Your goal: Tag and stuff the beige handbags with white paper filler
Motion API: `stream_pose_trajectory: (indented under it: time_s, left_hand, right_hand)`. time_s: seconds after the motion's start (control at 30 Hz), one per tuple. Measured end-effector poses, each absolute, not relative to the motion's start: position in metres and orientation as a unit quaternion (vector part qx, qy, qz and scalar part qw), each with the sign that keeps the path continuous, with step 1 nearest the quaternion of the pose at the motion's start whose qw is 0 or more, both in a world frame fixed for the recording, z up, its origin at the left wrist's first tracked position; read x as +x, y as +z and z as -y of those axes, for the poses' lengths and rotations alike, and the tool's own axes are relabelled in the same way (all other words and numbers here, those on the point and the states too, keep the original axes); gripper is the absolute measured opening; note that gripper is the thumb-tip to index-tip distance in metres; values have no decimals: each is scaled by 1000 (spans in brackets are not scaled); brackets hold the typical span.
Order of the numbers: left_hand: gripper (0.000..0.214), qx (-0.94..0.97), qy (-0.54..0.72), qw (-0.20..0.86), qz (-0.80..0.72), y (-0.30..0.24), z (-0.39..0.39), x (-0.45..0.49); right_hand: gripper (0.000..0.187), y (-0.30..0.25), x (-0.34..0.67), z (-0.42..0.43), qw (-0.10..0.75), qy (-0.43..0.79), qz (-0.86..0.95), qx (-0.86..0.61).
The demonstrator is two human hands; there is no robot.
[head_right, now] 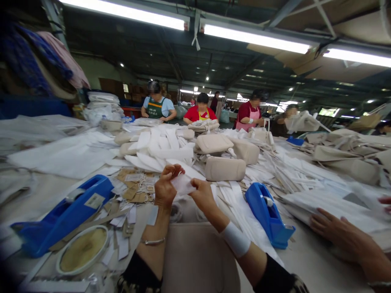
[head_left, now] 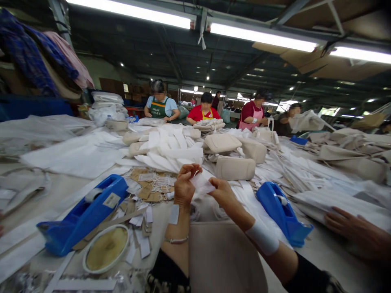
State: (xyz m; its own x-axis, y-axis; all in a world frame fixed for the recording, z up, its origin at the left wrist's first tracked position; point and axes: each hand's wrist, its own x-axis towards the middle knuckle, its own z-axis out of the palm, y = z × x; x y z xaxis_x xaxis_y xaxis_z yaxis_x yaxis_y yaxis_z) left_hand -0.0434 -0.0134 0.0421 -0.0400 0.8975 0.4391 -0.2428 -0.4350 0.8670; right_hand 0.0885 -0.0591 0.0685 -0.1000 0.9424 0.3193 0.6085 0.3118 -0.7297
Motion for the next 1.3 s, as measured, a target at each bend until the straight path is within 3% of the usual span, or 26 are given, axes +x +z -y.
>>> stream_pose_trajectory:
  time_s: [0.13,0.23,0.33,0.53,0.8,1.13,1.3]
  left_hand:
    - [24,602,537,454,-378,23,1,-35]
    - [12,666,423,436,-433,9,-5,-28]
    - [9,725,333,393,-457,8,-1,-30]
    - [39,812,222,305,-446,22,20,-40]
    - [56,817,183,277,-471,-1,11,-36]
    - [43,790,174,274,-521,-7,-5,-30]
    - [18,771,179,278,-544,-13,-20,-22]
  right_hand:
    - [17,57,87,117,415,149,752,-491]
    - [31,39,90,154,378,81,827,-408]
    - [30,21,95,173,362,-18,863,-353]
    - [23,1,106,168,380,-91,870,-301]
    - [36,-1,109,178,402,-48,852,-332]
    - [34,17,109,164,442,-3,821,-362]
    - [36,10,116,151,435,4,824,-362]
